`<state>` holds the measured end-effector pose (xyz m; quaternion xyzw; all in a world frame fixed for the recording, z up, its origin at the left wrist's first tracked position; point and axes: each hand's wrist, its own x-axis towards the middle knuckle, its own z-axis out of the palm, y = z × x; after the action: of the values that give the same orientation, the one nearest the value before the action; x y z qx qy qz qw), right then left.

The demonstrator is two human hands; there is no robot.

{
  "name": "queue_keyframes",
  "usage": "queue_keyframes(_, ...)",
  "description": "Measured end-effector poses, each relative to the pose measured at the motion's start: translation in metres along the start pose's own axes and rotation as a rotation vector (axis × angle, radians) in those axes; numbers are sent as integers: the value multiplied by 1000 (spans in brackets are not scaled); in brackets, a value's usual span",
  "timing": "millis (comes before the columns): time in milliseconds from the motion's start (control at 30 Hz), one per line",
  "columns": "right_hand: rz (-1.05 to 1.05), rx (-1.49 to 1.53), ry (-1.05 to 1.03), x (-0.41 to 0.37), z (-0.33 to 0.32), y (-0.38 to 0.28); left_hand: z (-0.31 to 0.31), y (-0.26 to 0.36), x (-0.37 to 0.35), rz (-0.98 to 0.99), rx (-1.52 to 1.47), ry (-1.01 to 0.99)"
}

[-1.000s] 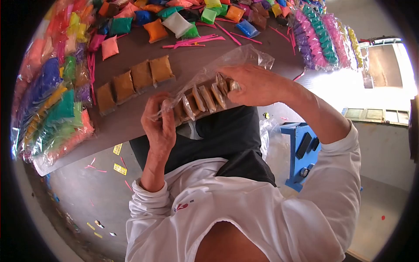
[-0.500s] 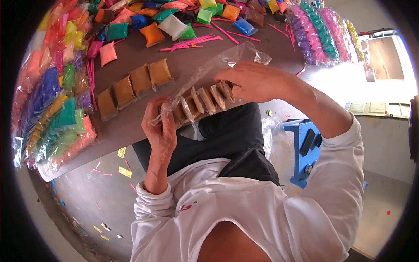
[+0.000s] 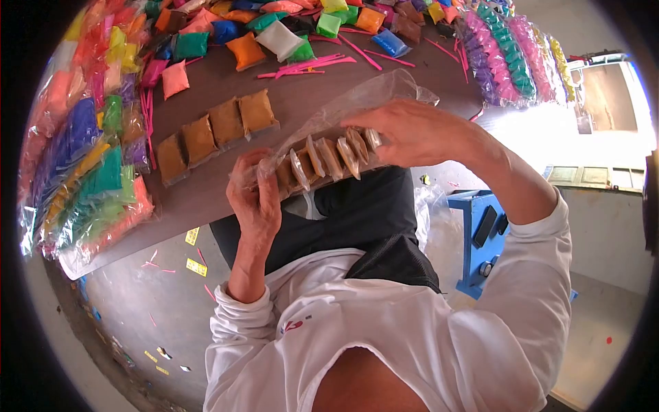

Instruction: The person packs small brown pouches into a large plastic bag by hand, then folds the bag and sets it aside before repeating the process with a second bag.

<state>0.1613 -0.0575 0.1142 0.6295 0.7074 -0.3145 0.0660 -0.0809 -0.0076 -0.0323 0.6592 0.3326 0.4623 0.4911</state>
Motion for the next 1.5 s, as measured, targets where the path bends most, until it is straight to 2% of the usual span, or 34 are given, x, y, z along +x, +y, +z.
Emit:
queue_keyframes(33,13,18,15,-2,-1,-4,0,0,1,16,6,1)
queue_keyframes(133,-116,27,149,3,17,8,1,-1,0,-1,-35,12)
queue_keyframes(433,6,-82,-44,6,13,10,1,-2,0,36,37,15)
queue_keyframes(633,58,-66,53,-7,10,6,0,2,1,12,18,-9)
queue_keyframes(733,40,1,76,-21,-2,-6,2,-6,1,63,-23,6)
queue_keyframes(833,31,-43,40,-43,-24,-28,2,4,0,-35,-55,16)
queue_keyframes(933,-161,246,241,-53,-48,-39,-1,0,2,48,85,9)
queue_keyframes(1033,-289,223,725,-21,-55,-47,-1,-4,1,27,53,-6)
queue_keyframes(1167,-313,-40,535,55,-69,-50,0,4,-2,-67,-15,1)
queue_keyframes(1233,-451,-269,460,97,-62,-49,-2,5,0,-4,12,0)
queue_keyframes(1300,-384,-384,286,122,-55,-55,-3,7,0,32,28,4)
queue_keyframes(1333,-346,-441,199,131,-51,-60,-4,14,1,-28,11,-5)
queue_keyframes(1433,-233,-486,-61,145,-42,-80,-4,12,3,96,59,22)
queue_keyframes(1500,-256,-501,-20,149,-30,-81,-4,9,2,105,36,28)
